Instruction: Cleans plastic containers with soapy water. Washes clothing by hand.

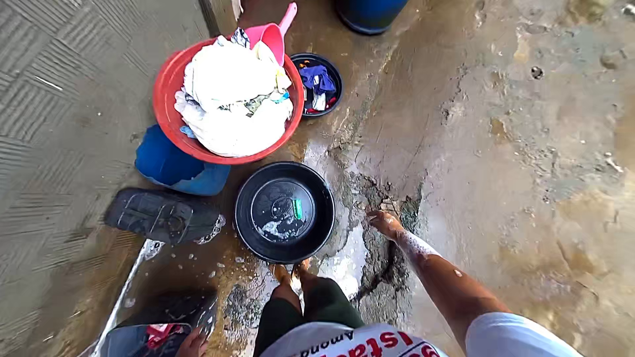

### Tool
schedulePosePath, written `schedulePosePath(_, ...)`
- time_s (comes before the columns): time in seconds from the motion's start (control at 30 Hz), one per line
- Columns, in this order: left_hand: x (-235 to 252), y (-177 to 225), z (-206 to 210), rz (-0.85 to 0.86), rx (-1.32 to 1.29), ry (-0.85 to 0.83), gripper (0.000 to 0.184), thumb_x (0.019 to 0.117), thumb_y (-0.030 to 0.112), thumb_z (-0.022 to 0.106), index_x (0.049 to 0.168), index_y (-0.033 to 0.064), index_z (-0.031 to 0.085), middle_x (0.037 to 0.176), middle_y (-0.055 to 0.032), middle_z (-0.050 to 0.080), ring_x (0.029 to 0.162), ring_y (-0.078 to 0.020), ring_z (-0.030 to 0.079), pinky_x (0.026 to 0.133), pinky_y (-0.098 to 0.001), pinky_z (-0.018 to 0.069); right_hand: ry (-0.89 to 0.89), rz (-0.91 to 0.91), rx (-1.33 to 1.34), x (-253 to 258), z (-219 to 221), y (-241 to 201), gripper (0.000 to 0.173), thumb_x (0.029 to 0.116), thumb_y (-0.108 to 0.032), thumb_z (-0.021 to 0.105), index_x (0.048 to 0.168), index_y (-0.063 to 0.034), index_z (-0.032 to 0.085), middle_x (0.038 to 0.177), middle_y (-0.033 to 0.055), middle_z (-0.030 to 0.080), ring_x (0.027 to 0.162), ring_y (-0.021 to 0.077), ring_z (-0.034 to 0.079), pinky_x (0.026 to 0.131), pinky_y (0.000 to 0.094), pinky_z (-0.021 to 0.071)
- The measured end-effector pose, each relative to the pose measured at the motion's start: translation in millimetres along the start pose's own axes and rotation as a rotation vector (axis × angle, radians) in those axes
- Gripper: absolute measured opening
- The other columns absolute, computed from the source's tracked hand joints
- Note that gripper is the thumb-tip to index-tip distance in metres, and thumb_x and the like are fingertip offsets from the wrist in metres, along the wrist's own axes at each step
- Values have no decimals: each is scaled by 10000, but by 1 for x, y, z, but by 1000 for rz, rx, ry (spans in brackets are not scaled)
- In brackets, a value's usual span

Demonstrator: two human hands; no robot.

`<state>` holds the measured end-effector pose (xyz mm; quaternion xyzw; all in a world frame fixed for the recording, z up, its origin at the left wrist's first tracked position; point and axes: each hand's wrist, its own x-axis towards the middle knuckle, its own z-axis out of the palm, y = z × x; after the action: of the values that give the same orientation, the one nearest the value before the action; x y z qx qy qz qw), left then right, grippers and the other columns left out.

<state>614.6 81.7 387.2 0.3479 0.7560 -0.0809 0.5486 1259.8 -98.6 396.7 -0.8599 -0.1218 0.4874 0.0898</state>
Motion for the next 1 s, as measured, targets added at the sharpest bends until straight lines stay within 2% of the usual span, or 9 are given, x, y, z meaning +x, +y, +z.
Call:
schedulePosePath(0.13, 4, -5, -20, -34, 32, -6, 480, 1077, 195, 498, 1521, 29, 427, 1449, -283, 525, 1219, -403, 605, 965, -566, 513, 26, 49, 81, -32, 5, 34, 472, 997, -149, 632, 1453, -72, 533, 1297, 227, 653, 1156, 369, 661, 999, 556, 523)
schedulePosePath(0.27, 5, -2, -45, -43, 53, 11, 478, 1076, 187, 501, 1517, 17, 438, 1439, -291, 535, 1224, -418, 603, 965, -577, 508, 39, 204, 126, -61, 13, 61, 464, 1004, -125, 618, 1459, -89, 531, 1325, 228, 639, 1154, 369, 666, 984, 547, 536)
schedulePosePath(0.4, 16, 22, -51, -2, -74, 71, 490, 1068, 214, 520, 1513, 28, 438, 1451, -279, 522, 1211, -394, 601, 952, -557, 511, 1, 264, 92, -77, 8, 60, 459, 1005, -104, 617, 1456, -78, 538, 1310, 238, 645, 1142, 375, 672, 975, 542, 538)
schedulePosePath(0.47, 18, 48, -42, 30, -75, 97, 493, 1060, 233, 540, 1502, 30, 456, 1435, -270, 541, 1191, -385, 611, 944, -557, 512, 4, 269, 120, -70, -1, 54, 461, 1012, -101, 604, 1465, -81, 527, 1300, 235, 648, 1125, 361, 676, 963, 526, 543)
schedulePosePath(0.6, -2, 151, 2, 173, -44, 93, 508, 1058, 219, 553, 1518, 36, 442, 1453, -252, 538, 1250, -384, 593, 994, -565, 501, 12, 199, 99, -35, -39, 29, 462, 1014, -137, 605, 1468, -88, 528, 1261, 235, 661, 1063, 359, 687, 919, 527, 554)
schedulePosePath(0.7, -23, 259, 51, 465, 89, 140, 550, 1032, 151, 587, 1544, 36, 423, 1481, -248, 523, 1314, -365, 559, 1048, -544, 481, 2, 136, 59, 6, -84, 5, 468, 1000, -128, 623, 1457, -87, 532, 1284, 233, 648, 1079, 357, 681, 941, 529, 546)
schedulePosePath(0.83, -40, 418, 139, 953, 216, 340, 461, 995, 165, 635, 1435, 36, 586, 1542, -264, 456, 1451, -397, 421, 1186, -539, 354, 30, -33, -24, 99, -168, -28, 444, 1003, -136, 627, 1436, -69, 561, 1250, 241, 676, 1099, 397, 682, 970, 581, 531)
schedulePosePath(0.93, -48, 527, 207, 1103, 282, 371, 381, 984, 216, 650, 1333, 66, 678, 1543, -244, 457, 1443, -418, 411, 1171, -574, 356, 20, -62, 2, 151, -225, -52, 435, 1016, -149, 622, 1439, -72, 554, 1259, 215, 685, 1120, 362, 685, 993, 555, 523)
schedulePosePath(1.0, -50, 607, 250, 1148, 363, 348, 374, 1000, 227, 648, 1344, 82, 671, 1558, -219, 445, 1456, -414, 388, 1182, -589, 331, 47, -88, 75, 173, -262, -66, 431, 1030, -128, 602, 1451, -63, 537, 1253, 218, 682, 1105, 347, 683, 984, 536, 519)
